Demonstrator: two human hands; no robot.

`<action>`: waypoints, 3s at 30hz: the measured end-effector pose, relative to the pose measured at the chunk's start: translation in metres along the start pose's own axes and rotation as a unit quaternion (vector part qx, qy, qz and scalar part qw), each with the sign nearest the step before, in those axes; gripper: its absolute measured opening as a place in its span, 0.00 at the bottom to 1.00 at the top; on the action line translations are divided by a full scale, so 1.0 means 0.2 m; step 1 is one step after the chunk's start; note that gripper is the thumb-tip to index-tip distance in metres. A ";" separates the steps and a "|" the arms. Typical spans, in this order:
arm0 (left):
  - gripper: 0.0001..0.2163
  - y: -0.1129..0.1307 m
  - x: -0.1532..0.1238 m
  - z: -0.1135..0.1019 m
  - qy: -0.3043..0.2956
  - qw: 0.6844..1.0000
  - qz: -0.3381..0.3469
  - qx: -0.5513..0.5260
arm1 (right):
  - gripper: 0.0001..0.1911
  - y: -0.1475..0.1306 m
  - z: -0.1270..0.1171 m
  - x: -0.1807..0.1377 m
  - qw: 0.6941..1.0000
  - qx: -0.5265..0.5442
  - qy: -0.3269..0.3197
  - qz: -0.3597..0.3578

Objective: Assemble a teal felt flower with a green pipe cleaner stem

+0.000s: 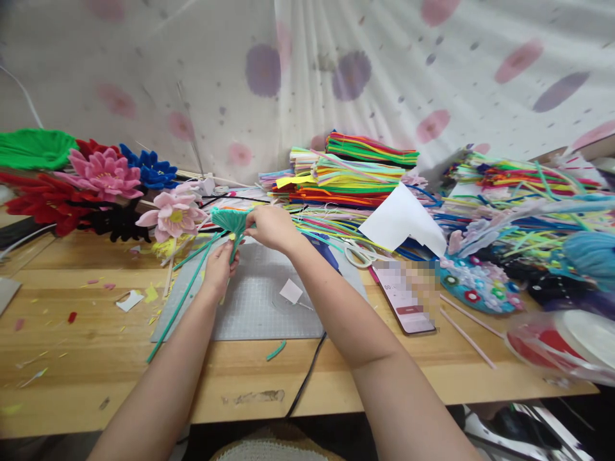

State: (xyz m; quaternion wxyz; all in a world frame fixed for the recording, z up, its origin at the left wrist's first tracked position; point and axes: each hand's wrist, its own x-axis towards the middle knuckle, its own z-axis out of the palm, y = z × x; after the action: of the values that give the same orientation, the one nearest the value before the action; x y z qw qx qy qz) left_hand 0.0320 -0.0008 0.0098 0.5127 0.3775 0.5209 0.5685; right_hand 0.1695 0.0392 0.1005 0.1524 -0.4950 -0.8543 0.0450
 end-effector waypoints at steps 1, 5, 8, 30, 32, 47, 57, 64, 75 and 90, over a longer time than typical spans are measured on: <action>0.16 0.00 0.00 0.00 -0.007 1.000 0.009 -0.001 | 0.10 0.00 0.01 0.00 1.000 -0.005 0.007 0.004; 0.15 -0.01 0.01 0.00 -0.016 1.000 0.021 0.000 | 0.09 -0.01 0.03 -0.01 0.999 -0.022 0.029 0.003; 0.15 -0.01 0.00 0.00 -0.015 1.000 0.006 -0.004 | 0.09 -0.01 0.04 -0.01 0.999 -0.032 0.041 -0.006; 0.15 -0.10 0.04 -0.02 0.034 0.991 0.094 0.090 | 0.10 -0.06 0.17 -0.07 0.995 -0.072 0.072 0.016; 0.15 -0.10 0.04 -0.02 0.034 0.993 0.089 0.074 | 0.10 -0.06 0.16 -0.06 0.995 -0.066 0.066 0.017; 0.08 -0.04 0.01 0.02 0.008 0.999 0.051 0.015 | 0.12 -0.08 0.18 -0.06 0.995 -0.061 0.075 0.034; 0.08 -0.01 -0.01 0.04 0.016 0.998 0.026 -0.052 | 0.11 -0.08 0.20 -0.05 0.994 -0.061 0.088 0.033; 0.14 0.02 -0.01 0.03 0.008 0.997 -0.020 -0.075 | 0.12 -0.07 0.18 -0.05 0.992 -0.051 0.104 0.046; 0.12 0.06 -0.03 0.01 -0.057 0.986 -0.071 -0.143 | 0.12 -0.06 0.15 -0.07 0.993 -0.043 0.108 0.016; 0.05 0.07 -0.03 0.00 -0.148 0.943 -0.138 -0.266 | 0.11 -0.06 0.12 -0.08 0.993 -0.052 0.097 -0.034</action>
State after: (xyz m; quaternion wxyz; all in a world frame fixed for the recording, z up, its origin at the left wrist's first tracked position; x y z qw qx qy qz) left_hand 0.0304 -0.0061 0.0247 0.7390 0.2318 0.3160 0.5481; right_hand 0.1597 0.0212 0.0760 0.2097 -0.4750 -0.8530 -0.0525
